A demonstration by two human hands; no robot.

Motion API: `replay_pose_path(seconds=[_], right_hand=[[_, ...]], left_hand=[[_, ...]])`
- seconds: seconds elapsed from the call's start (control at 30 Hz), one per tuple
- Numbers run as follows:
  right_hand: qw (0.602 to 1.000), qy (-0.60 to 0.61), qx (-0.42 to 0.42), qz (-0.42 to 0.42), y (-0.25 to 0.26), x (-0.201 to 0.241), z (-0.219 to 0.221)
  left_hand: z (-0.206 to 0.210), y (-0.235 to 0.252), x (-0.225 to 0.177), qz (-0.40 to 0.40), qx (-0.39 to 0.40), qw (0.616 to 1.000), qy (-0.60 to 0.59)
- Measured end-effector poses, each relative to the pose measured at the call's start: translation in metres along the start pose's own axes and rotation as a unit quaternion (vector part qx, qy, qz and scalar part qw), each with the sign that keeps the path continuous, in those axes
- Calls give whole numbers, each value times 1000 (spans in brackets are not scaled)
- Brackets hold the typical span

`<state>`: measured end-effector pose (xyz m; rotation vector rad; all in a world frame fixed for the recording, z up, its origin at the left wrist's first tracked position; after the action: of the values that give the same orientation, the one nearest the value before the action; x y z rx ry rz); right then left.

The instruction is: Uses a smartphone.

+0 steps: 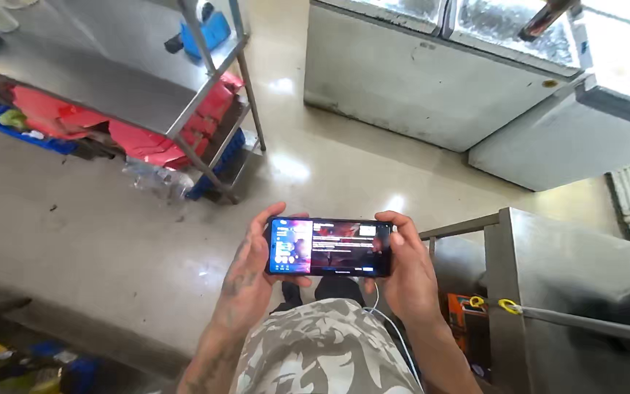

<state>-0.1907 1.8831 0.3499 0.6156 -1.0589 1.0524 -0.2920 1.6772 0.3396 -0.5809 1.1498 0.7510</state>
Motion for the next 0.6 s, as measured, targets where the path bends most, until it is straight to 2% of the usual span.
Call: replay_pose_path(seconds=[0.2, 0.33, 0.6], right_hand=[[995, -40, -84, -32, 123, 0, 13], [992, -54, -107, -29, 222, -4, 7], [999, 38, 13, -33, 433, 30, -9]], left_hand=[[-28, 122, -24, 32, 23, 998, 53], [-40, 212, -32, 49, 12, 995, 91], [-62, 402, -61, 37, -49, 995, 76]])
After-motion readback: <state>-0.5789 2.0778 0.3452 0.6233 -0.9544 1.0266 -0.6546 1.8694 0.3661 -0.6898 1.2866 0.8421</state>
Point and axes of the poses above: each hand's wrist, its own y-axis towards the middle knuckle, its own z-axis out of the palm, x = y × z, the point moved 3 cm from there along y, towards the middle knuckle, and after that the axes turned 11 degrees about y, right-handed, at the moved point
